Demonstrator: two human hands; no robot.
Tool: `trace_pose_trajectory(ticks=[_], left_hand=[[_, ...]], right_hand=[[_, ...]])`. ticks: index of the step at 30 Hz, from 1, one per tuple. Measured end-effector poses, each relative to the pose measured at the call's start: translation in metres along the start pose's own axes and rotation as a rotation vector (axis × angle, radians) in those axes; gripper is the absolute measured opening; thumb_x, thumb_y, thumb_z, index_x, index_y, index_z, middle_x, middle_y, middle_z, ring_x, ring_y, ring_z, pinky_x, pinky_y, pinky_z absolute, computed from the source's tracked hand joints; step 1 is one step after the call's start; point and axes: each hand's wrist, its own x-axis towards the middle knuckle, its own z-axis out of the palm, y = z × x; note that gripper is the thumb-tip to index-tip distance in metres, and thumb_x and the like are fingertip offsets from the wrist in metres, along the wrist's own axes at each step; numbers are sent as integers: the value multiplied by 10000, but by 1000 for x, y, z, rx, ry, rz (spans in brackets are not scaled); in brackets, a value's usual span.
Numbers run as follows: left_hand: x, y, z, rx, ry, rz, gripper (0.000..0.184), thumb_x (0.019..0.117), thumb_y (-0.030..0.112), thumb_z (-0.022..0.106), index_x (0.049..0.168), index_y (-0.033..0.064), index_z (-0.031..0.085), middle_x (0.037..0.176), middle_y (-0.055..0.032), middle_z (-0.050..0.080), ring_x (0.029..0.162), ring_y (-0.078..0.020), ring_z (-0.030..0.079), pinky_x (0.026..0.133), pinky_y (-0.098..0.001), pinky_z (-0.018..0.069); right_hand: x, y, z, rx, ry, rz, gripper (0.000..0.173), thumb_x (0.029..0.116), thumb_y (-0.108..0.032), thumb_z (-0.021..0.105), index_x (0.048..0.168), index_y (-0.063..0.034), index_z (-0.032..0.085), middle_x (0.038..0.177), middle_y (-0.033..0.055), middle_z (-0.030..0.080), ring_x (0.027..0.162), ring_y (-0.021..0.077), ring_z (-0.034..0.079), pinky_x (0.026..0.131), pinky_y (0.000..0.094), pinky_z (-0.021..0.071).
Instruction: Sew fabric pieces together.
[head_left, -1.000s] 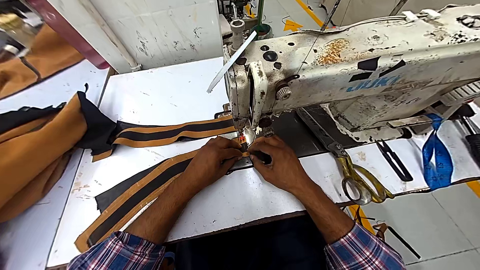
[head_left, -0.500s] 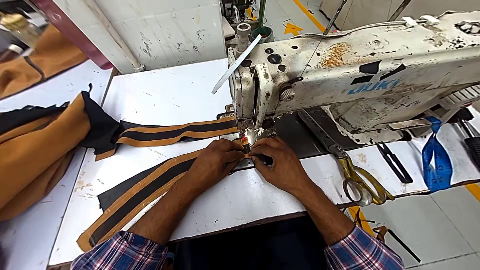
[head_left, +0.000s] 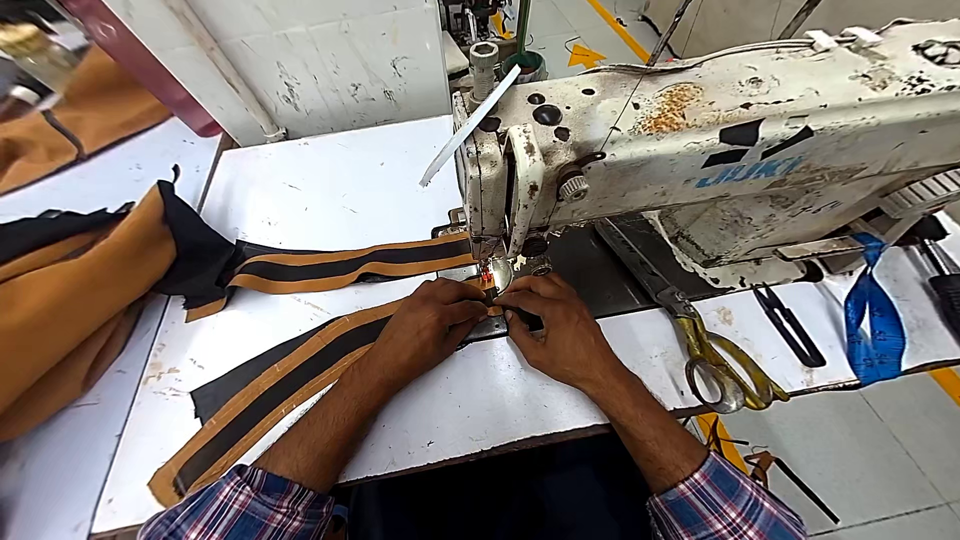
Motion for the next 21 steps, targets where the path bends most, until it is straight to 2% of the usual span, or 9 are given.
trace_pose_trajectory(ticks=[3,6,9,13,16,21], left_hand=[[1,1,0,16,-11,-8,234,1032,265,588,1095,146,780,1234,-27,699,1171,-175,635,995,-371,514],[2,3,2,41,-4,-36,319,1065,333,520,1112,121,754,1244,-38,692,1157,-184,636,978,-381,512],[3,5,6,67,1,-63,325,1078,292,483,1180,102,726,1273,-47,674,1149,-194,632,981,-376,507],[4,9,10,85,-1,-86,303,1052,219,515,1239,103,724,1302,-58,658,1146,-215,623,977,-389,501],[3,10,11,83,-8,-97,309,1040,199,526,1255,97,723,1316,-78,647,1152,-236,619,979,-402,506],[1,11,11,87,-11,-98,318,1051,217,519,1269,100,718,1348,-78,637,1183,-228,614,1008,-389,496]], right_hand=[[0,0,0,-10,3,-3,272,940,-234,582,1119,-201,784,1139,-23,694,1068,173,610,895,383,495],[0,0,0,-15,9,-3,269,934,-225,583,1110,-199,786,1141,-23,696,1074,172,611,895,383,496],[0,0,0,-26,0,-3,272,937,-221,579,1110,-202,787,1151,-26,691,1079,167,610,896,383,497],[1,1,-1,0,7,24,267,943,-219,581,1110,-191,788,1163,-20,696,1090,163,620,915,379,511],[6,-1,-6,16,22,89,284,967,-207,576,1169,-150,767,1161,30,693,1082,179,638,923,366,534],[17,9,-1,-103,-46,-13,374,990,-183,479,1246,-156,749,1173,72,680,1082,260,614,903,449,501]])
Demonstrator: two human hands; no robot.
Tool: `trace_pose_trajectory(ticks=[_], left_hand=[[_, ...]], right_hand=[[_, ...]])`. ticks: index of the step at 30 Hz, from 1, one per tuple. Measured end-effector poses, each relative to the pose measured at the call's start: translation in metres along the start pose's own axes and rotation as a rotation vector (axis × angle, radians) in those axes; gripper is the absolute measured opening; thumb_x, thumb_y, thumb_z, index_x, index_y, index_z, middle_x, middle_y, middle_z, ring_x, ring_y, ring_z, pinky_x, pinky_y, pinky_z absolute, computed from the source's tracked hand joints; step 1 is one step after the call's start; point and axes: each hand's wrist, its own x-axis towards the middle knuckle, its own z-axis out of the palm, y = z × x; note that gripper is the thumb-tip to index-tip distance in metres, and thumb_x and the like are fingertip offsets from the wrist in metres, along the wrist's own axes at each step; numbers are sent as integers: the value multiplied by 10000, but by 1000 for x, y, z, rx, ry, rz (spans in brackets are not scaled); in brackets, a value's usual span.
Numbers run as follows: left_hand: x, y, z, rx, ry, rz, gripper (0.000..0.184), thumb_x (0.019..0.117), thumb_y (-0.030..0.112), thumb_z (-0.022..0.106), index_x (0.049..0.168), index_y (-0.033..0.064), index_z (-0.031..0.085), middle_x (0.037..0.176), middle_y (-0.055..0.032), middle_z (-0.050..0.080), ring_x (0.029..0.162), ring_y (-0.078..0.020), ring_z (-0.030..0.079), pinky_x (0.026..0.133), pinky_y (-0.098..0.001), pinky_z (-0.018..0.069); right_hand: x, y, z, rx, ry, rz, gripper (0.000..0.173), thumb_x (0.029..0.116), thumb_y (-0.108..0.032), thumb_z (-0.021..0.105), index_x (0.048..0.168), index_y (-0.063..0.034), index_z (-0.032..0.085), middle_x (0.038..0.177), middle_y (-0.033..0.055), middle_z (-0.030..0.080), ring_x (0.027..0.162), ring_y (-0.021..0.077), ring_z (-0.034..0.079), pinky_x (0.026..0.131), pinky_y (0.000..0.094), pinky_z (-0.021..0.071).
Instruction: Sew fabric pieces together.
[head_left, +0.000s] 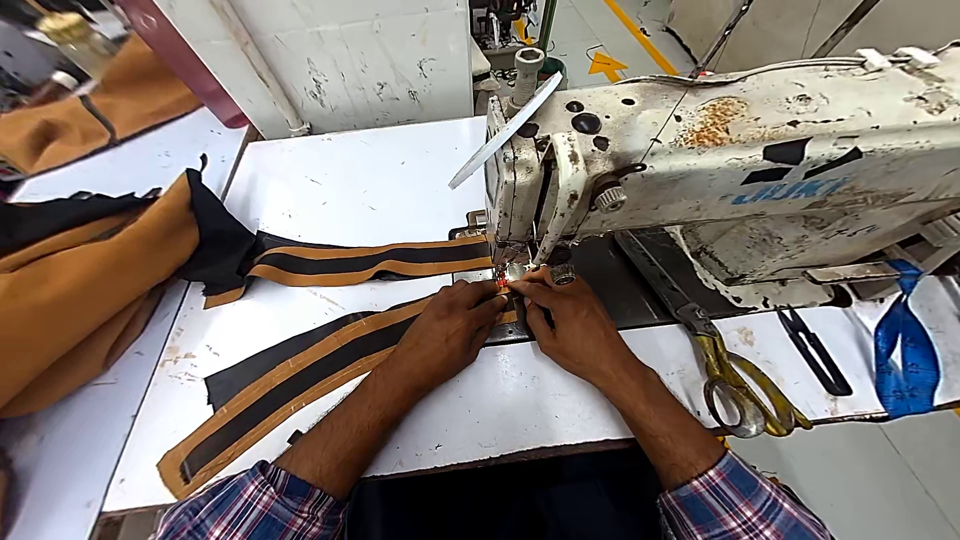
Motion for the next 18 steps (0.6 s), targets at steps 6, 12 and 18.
trace_pose_trajectory(ticks=[6,12,18], left_hand=[[1,0,-1,57,12,-1,315,1054,255,515,1254,150,734,1309,-41,665,1237,-218,595,1074,-416,456],[1,-2,-1,45,5,-15,330,1058,261,504,1277,154,725,1338,-41,650,1254,-211,587,1092,-402,451],[2,-4,-3,58,-7,-13,327,1057,271,501,1266,166,731,1329,-27,658,1252,-199,591,1088,-401,452]], right_hand=[[-2,1,6,-113,-14,-36,392,970,-130,491,1275,-163,735,1244,118,660,1142,318,603,934,484,487],[-2,1,6,-116,-19,-8,415,950,-105,498,1287,-172,730,1235,125,649,1133,322,594,914,484,484],[-2,0,7,-138,-25,-2,413,956,-117,495,1294,-170,726,1233,131,643,1132,321,593,915,480,486]])
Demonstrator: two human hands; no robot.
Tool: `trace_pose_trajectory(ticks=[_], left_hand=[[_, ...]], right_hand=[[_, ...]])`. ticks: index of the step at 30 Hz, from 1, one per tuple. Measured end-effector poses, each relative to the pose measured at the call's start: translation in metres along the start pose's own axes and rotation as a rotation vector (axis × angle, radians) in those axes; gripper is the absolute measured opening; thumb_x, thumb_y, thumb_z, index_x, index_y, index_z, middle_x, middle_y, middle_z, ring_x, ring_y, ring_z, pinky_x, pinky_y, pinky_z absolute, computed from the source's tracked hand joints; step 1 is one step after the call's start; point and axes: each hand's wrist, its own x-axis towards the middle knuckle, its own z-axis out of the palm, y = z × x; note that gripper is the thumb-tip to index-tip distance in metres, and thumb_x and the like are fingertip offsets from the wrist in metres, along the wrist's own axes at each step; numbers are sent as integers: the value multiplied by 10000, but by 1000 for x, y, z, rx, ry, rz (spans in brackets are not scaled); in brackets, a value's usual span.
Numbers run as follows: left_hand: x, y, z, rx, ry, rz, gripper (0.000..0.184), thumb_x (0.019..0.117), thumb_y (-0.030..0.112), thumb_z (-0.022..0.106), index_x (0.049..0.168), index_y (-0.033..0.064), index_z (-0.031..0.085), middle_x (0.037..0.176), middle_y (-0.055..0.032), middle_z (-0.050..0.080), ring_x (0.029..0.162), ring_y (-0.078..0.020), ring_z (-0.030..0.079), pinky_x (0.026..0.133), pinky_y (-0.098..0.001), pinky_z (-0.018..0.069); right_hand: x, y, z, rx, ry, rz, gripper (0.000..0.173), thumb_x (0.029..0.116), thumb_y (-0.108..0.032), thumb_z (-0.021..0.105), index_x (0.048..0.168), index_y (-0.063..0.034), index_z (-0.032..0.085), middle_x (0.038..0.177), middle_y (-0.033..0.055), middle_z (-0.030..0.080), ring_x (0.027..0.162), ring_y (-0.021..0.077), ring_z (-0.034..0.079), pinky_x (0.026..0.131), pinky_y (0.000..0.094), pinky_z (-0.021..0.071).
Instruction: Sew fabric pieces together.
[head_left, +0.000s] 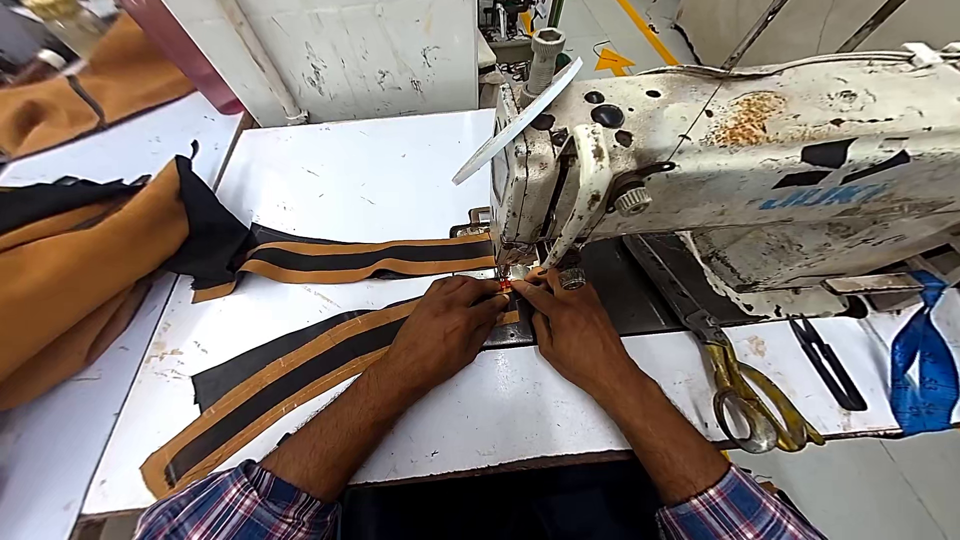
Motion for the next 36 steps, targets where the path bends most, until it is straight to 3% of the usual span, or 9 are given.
trace_pose_trajectory(ticks=[9,14,18,21,23,25,29,32,36], left_hand=[[3,-4,1,3,15,-3,335,1059,270,493,1275,167,728,1325,-32,660,1257,-208,588,1084,-413,452],[6,-6,0,9,19,13,342,1061,270,483,1269,165,733,1320,-43,665,1243,-218,597,1077,-430,450],[5,-8,2,22,12,31,339,1059,259,483,1290,201,724,1310,-51,665,1238,-233,595,1069,-447,446],[7,-10,1,6,11,40,339,1043,241,494,1284,213,730,1294,-57,666,1216,-246,596,1039,-458,452],[8,-12,1,-8,16,48,334,1044,249,494,1266,211,741,1278,-50,673,1200,-239,601,1027,-462,452],[8,-12,0,-7,9,56,333,1044,265,493,1251,216,750,1259,-44,677,1191,-234,602,1026,-463,447],[7,-13,-1,0,0,72,337,1043,266,487,1251,224,749,1248,-37,677,1172,-226,603,1017,-460,443],[6,-12,0,2,4,72,341,1039,259,487,1259,226,745,1265,-37,677,1179,-229,605,1018,-466,444],[7,-12,-1,3,0,54,341,1044,269,485,1261,228,745,1282,-35,669,1200,-229,597,1041,-466,438]], right_hand=[[2,-2,2,-30,-18,13,413,983,-137,474,1319,-175,711,1260,148,619,1118,330,588,898,488,481],[-2,-2,-52,106,10,121,352,1043,-179,499,1325,-24,641,1322,174,635,1213,313,629,1014,500,520],[-41,43,-138,-118,216,416,457,1087,-353,440,1346,-20,615,1303,249,644,1211,425,629,985,658,492],[-94,105,-154,-270,252,568,689,1063,-560,383,1355,31,583,1306,337,599,1229,548,561,969,755,417],[-123,124,-142,-280,118,594,799,1039,-634,329,1469,12,518,1493,269,512,1400,499,453,1106,737,332],[-136,129,-132,-261,48,587,845,1023,-661,286,1495,6,504,1551,215,476,1453,416,429,1167,676,309],[-134,128,-133,-260,51,596,840,1026,-662,267,1496,-11,512,1552,198,483,1446,403,443,1153,660,343],[-121,104,-142,-282,186,591,739,1044,-570,400,1491,11,491,1537,254,469,1394,483,467,1094,706,370],[-87,44,-126,-143,265,432,443,1076,-321,466,1311,15,636,1261,263,651,1155,451,640,950,645,508]])
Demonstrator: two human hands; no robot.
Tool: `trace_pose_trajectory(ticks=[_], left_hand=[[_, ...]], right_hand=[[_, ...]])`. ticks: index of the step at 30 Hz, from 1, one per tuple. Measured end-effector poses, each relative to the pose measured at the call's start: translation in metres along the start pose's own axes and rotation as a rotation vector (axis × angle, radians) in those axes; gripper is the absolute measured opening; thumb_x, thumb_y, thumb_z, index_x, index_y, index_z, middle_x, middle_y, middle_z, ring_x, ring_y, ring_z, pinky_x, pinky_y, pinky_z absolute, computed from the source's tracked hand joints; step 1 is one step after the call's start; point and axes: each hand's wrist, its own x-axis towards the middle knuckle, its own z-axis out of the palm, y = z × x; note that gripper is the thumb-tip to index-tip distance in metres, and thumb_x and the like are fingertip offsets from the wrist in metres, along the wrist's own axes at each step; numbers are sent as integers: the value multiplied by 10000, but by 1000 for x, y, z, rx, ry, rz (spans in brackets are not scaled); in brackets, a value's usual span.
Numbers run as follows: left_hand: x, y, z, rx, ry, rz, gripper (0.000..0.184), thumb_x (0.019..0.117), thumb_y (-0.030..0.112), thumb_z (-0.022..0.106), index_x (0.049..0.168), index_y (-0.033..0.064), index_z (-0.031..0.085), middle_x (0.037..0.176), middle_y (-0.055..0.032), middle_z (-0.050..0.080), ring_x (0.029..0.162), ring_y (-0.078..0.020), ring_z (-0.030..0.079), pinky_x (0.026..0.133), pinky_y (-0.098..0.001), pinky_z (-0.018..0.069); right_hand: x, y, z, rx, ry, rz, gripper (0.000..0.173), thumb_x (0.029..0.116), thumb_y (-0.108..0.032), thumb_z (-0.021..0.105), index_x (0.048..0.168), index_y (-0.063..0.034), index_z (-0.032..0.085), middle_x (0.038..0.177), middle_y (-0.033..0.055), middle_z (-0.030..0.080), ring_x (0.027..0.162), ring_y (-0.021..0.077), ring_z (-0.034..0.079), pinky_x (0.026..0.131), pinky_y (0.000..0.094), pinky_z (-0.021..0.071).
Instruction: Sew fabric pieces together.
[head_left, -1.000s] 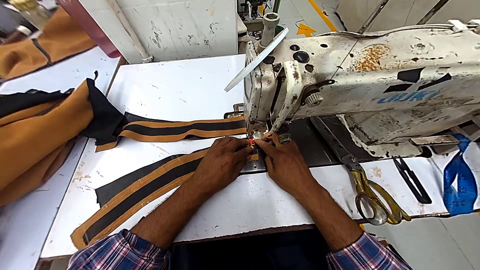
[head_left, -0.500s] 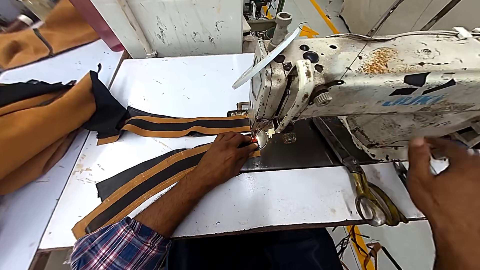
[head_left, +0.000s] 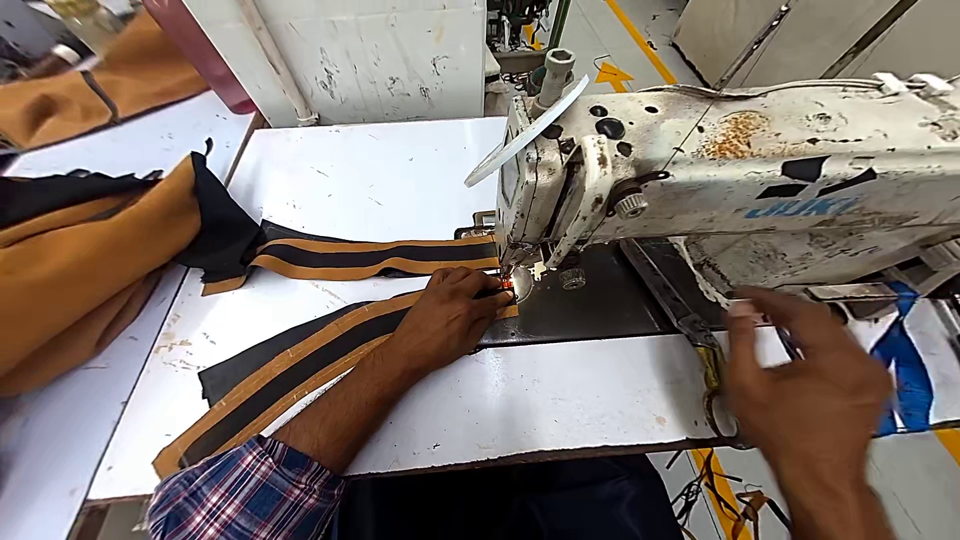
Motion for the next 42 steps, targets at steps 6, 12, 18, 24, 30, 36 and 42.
trace_pose_trajectory(ticks=[6,12,18,24,30,36,42], left_hand=[[2,0,-2,-115,61,-14,233,1022,254,584,1091,140,774,1210,-31,695,1175,-192,616,1060,-423,452],[1,-5,-3,-150,37,82,207,1015,170,584,1066,95,770,1151,-55,711,1146,-177,647,1022,-337,515],[-1,-19,-14,-160,-64,235,241,1026,178,568,1127,123,780,1231,-47,692,1198,-179,623,1047,-337,504],[1,-26,-12,-147,-63,251,248,1025,153,559,1151,120,770,1230,-53,690,1202,-182,620,1043,-326,506],[8,-36,-10,-168,-36,247,248,1041,166,551,1142,114,772,1215,-47,697,1206,-173,620,1060,-323,498],[18,-46,-12,-148,-37,243,253,1030,138,544,1138,101,770,1209,-55,699,1178,-176,631,1041,-320,504],[15,-43,-18,-122,-51,237,308,1003,236,563,1210,126,762,1224,-54,687,1183,-159,617,1031,-303,503]], right_hand=[[5,-73,101,352,-179,-441,266,975,-138,546,1119,-125,768,1098,25,737,1052,171,688,914,350,577],[12,-81,121,330,-181,-558,291,921,-90,572,1114,-133,786,1104,51,705,1039,217,648,891,355,542],[9,-81,122,266,-187,-577,279,940,-105,570,1122,-136,779,1126,55,695,1073,233,643,914,373,537],[9,-82,124,231,-194,-529,348,932,-130,529,1175,-172,774,1180,71,679,1074,234,636,901,376,534],[10,-82,127,182,-220,-475,398,944,-166,500,1251,-205,750,1239,103,644,1088,258,624,909,401,533],[12,-84,129,141,-257,-440,473,960,-192,443,1368,-226,679,1275,117,617,1175,285,582,944,417,506],[22,-76,89,270,-176,-339,340,1007,-240,518,1245,-107,722,1281,66,683,1153,195,667,950,395,570]])
